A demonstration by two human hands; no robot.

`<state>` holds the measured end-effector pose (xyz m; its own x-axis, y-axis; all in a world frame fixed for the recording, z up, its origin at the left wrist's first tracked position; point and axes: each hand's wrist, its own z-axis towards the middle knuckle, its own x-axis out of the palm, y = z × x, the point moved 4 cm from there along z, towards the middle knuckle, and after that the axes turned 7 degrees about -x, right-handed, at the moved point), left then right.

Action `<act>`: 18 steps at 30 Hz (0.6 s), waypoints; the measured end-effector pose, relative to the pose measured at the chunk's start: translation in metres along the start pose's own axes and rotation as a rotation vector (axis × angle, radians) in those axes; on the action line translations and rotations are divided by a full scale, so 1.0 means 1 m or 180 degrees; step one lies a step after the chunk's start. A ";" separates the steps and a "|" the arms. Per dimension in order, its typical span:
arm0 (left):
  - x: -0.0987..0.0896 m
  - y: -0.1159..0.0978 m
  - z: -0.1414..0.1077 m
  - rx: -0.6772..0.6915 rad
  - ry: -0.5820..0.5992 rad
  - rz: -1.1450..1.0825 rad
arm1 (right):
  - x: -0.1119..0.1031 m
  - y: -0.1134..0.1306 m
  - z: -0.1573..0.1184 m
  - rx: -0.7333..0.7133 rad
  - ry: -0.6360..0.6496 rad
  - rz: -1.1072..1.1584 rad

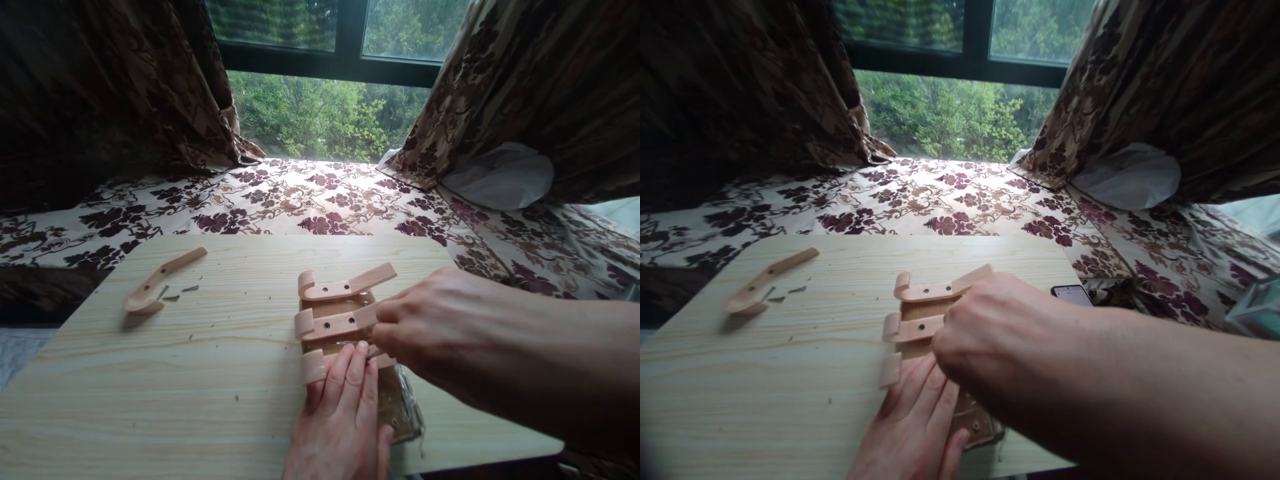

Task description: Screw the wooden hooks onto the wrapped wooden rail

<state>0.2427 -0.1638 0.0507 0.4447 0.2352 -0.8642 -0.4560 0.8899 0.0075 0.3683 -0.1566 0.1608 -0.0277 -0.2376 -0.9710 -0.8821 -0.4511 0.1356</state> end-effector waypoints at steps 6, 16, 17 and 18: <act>-0.001 0.000 0.000 0.0074 -0.0055 0.0070 | -0.021 -0.008 0.001 0.0688 0.0801 0.0222; 0.003 0.001 -0.002 -0.0061 0.0316 -0.0127 | -0.002 0.013 -0.007 -0.0516 0.0189 -0.0293; 0.003 0.001 -0.001 -0.0054 0.0326 -0.0146 | -0.001 0.013 -0.004 -0.0420 0.0319 -0.0229; 0.003 0.001 -0.001 -0.0031 0.0326 -0.0161 | -0.001 0.013 -0.001 -0.0296 0.0451 -0.0141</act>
<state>0.2426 -0.1627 0.0479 0.3866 0.1483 -0.9103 -0.4427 0.8957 -0.0420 0.3574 -0.1628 0.1637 0.0826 -0.3317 -0.9398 -0.8334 -0.5401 0.1173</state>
